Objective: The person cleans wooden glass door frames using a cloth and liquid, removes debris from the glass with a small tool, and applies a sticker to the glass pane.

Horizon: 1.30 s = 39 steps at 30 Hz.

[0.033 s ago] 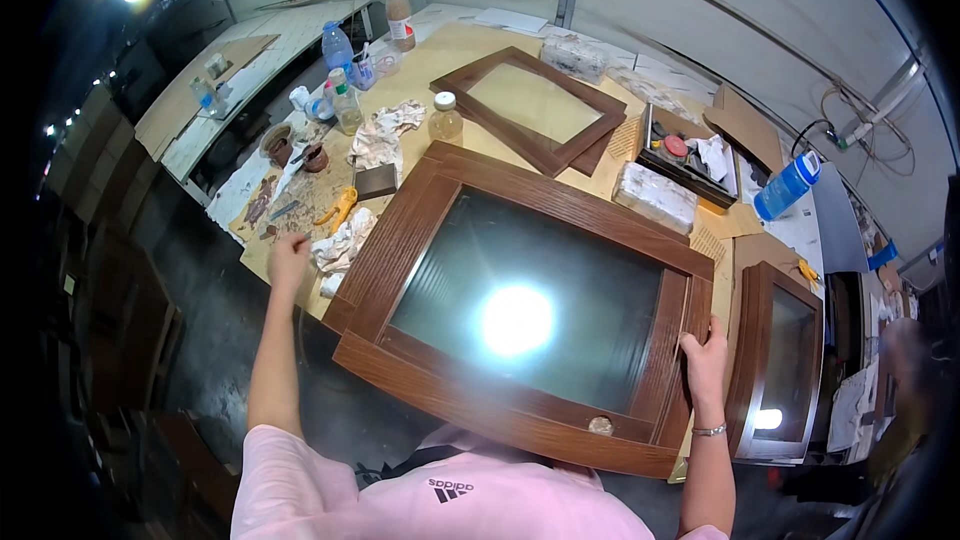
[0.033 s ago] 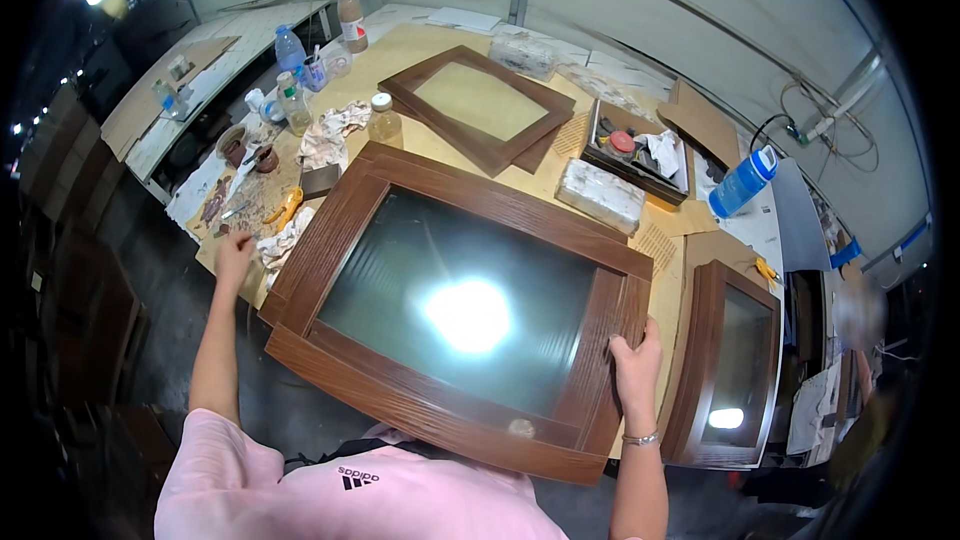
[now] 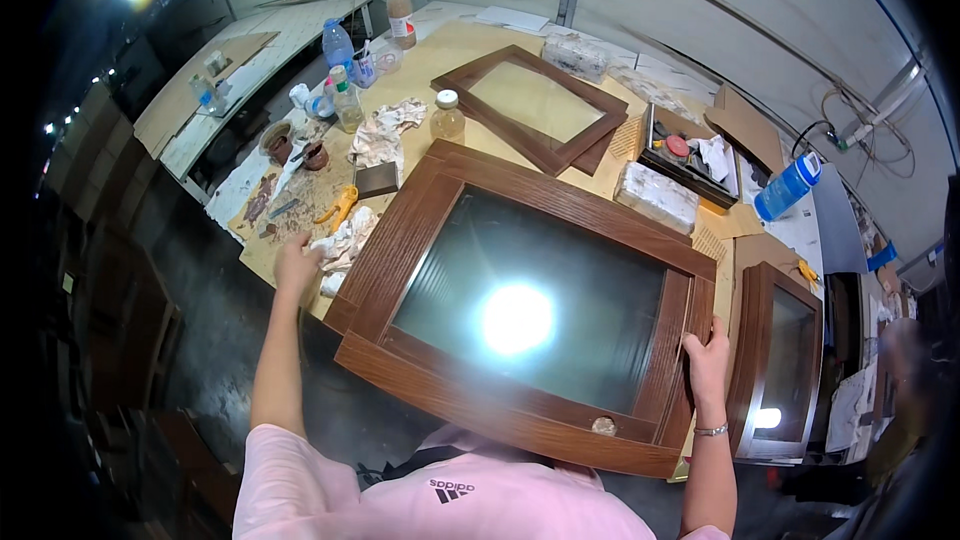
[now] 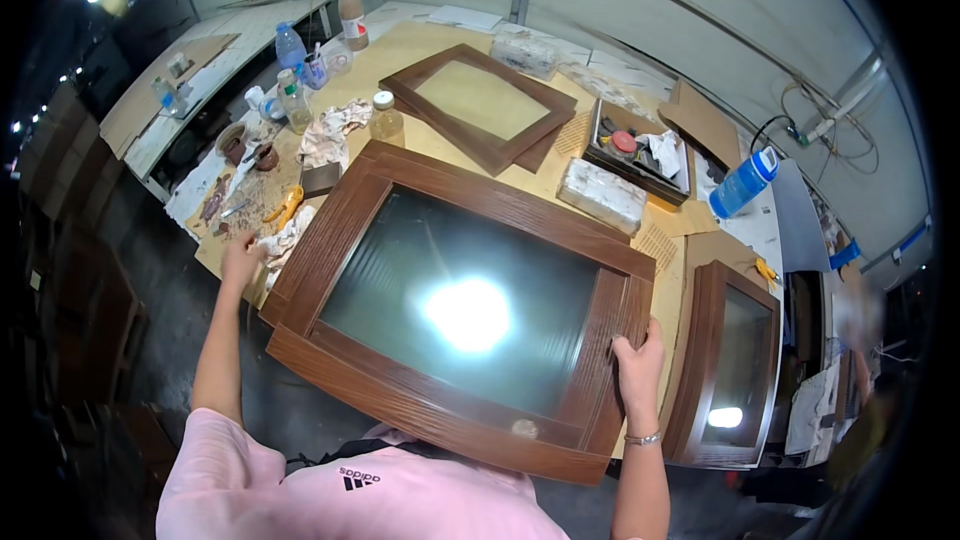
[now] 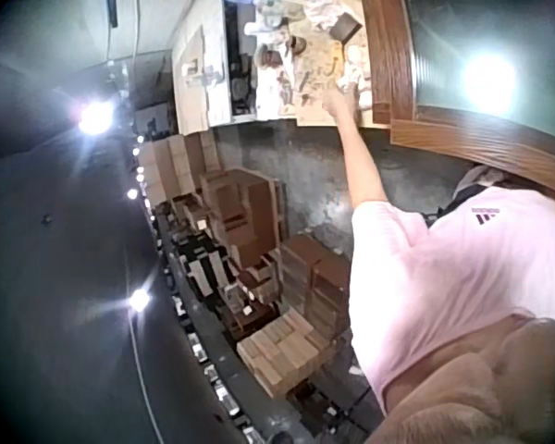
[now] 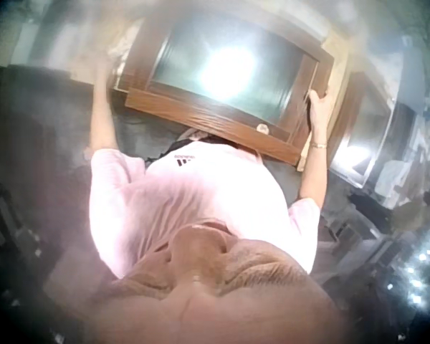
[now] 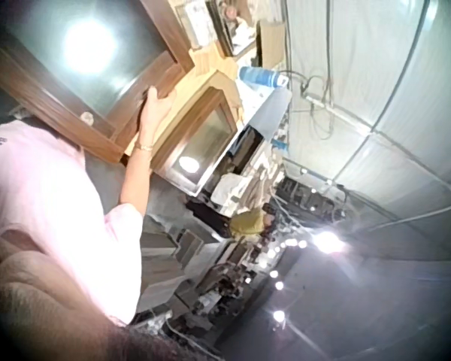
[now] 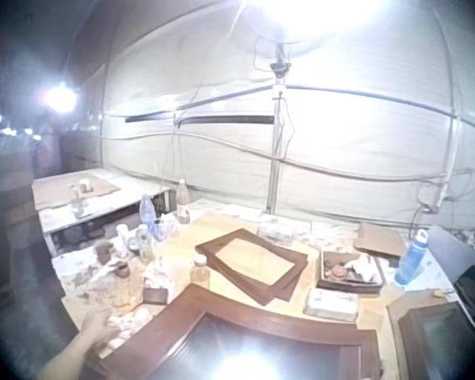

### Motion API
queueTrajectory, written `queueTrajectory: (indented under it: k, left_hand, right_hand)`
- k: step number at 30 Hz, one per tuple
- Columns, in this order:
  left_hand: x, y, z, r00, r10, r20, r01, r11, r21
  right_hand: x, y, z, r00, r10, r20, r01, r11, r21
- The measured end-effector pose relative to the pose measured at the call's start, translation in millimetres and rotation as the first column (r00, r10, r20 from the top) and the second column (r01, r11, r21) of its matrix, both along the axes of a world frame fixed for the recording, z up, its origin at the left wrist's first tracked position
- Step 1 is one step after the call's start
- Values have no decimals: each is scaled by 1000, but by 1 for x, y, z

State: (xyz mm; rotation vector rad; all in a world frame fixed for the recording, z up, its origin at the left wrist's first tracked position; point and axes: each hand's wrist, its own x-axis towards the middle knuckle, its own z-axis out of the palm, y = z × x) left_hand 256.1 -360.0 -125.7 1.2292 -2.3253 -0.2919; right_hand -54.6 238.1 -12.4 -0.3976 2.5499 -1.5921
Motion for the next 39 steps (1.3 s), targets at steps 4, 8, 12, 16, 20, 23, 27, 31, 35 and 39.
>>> queueTrajectory:
  k: [4, 8, 12, 16, 20, 23, 27, 31, 35, 39]
  left_hand:
    - [-38, 44, 12, 932, -123, 341, 97, 991, 91]
    - [-15, 5, 15, 890, 28, -455, 140, 933, 332]
    - [-46, 74, 132, 614, -48, -788, 566, 723, 397]
    - [-95, 232, 182, 426, -412, -806, 905, 212, 369]
    - [-128, 314, 153, 12, -998, 63, 998, 8, -54]
    - [-157, 251, 139, 136, -919, 371, 978, 185, 100]
    - [-162, 278, 160, 338, -847, 410, 929, 370, -2]
    - [-143, 293, 130, 335, -849, 408, 942, 296, -159]
    - [-137, 251, 139, 838, -539, -78, 492, 688, 534]
    - [-143, 315, 142, 408, -911, -55, 910, 411, -50]
  right_hand:
    - [1, 3, 6, 999, -36, -6, 35, 999, -15]
    - [1, -6, 7, 999, -39, -35, 41, 998, 53]
    - [2, -5, 8, 999, -41, -25, 41, 999, 9]
    - [1, 1, 7, 995, -78, -67, 81, 995, 53]
    - [-2, -8, -1, 999, -51, -17, 52, 999, 14]
    - [-3, -1, -2, 998, -41, -52, 42, 999, 15]
    - [-6, 5, -10, 996, -66, -55, 67, 998, 18]
    - [-7, 6, -16, 998, -60, -22, 60, 998, -15]
    - [-8, 10, -19, 998, -51, -35, 50, 998, -22]
    - [-7, 8, -13, 999, -35, -8, 35, 998, -60]
